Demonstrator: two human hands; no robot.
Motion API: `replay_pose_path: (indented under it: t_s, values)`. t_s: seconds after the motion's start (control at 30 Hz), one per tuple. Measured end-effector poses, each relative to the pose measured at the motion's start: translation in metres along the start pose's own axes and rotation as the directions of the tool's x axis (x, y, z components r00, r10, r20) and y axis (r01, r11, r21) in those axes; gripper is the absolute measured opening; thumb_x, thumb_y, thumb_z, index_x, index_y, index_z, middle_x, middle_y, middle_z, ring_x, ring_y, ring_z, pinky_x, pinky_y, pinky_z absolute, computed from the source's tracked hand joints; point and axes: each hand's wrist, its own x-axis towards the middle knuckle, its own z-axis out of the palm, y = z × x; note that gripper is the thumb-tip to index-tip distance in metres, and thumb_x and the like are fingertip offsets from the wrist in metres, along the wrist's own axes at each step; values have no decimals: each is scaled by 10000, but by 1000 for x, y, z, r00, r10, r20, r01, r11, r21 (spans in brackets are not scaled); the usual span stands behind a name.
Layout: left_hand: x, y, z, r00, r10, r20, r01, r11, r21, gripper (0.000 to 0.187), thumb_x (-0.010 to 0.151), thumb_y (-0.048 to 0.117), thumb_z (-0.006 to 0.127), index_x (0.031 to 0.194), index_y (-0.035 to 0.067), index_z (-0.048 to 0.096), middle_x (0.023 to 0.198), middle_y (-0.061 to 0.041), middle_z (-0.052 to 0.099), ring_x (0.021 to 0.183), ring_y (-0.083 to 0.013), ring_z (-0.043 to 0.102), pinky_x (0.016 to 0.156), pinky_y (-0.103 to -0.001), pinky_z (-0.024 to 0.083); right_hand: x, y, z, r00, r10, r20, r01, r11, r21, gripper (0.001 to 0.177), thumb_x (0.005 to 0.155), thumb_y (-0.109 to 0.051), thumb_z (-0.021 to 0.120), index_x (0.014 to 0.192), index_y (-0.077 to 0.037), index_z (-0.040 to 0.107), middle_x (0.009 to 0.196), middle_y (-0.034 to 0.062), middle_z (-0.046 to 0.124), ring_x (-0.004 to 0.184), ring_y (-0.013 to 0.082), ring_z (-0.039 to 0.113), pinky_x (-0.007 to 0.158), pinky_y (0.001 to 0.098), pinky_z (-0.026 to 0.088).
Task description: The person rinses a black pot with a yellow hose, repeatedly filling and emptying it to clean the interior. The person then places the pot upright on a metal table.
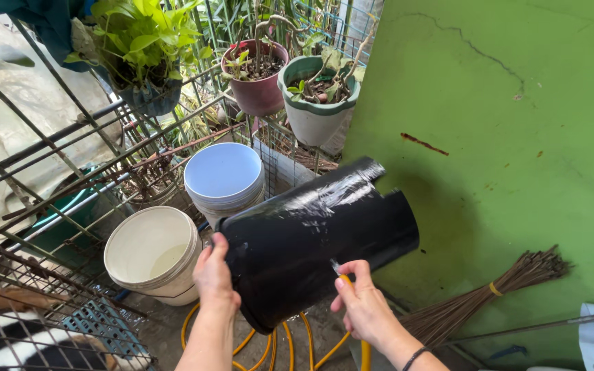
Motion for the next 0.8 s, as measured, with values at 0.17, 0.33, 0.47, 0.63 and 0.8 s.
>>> replay_pose_path:
  t_s: [0.17, 0.33, 0.47, 0.63, 0.8]
  values:
    - [11, -6, -23, 986, -162, 32, 165, 960, -225, 525, 959, 409, 638, 1268, -15, 643, 1225, -126, 693, 1069, -262, 670, 961, -474, 541, 8, -2, -20, 995, -47, -88, 47, 999, -3, 256, 1020, -325, 446, 1253, -226, 417, 785, 83, 661, 444, 138, 514, 371, 291, 405]
    - [18, -21, -51, 944, -262, 200, 319, 881, -350, 527, 1032, 469, 485, 1245, 6, 618, 1212, -152, 694, 1071, -312, 681, 963, -511, 540, 14, 3, -40, 994, -34, -108, 39, 998, 49, 276, 1021, -317, 443, 1271, -205, 413, 810, 116, 652, 434, 141, 473, 364, 287, 361]
    - [27, -39, -73, 950, -255, 182, 305, 882, -359, 547, 1038, 500, 472, 1222, 2, 601, 1164, -162, 695, 1068, -326, 675, 978, -525, 533, 15, 7, -49, 993, -18, -113, 28, 996, 84, 282, 1021, -307, 436, 1275, -188, 404, 831, 132, 659, 441, 146, 452, 365, 279, 333]
    - [31, -50, -87, 943, -216, 255, 302, 876, -376, 591, 1048, 560, 501, 1187, -7, 594, 1107, -152, 685, 1019, -328, 669, 957, -532, 530, 16, 8, -58, 991, 14, -130, 1, 993, 119, 291, 1021, -275, 456, 1290, -185, 394, 856, 150, 661, 460, 139, 454, 365, 276, 327]
    - [35, -19, -83, 946, -168, 278, 261, 904, -340, 551, 992, 534, 510, 1207, 43, 637, 1123, -110, 729, 1033, -295, 702, 953, -509, 539, 17, 18, -82, 988, -28, -152, 54, 984, 172, 268, 1043, -302, 493, 1254, -163, 404, 811, 176, 658, 422, 146, 428, 334, 273, 275]
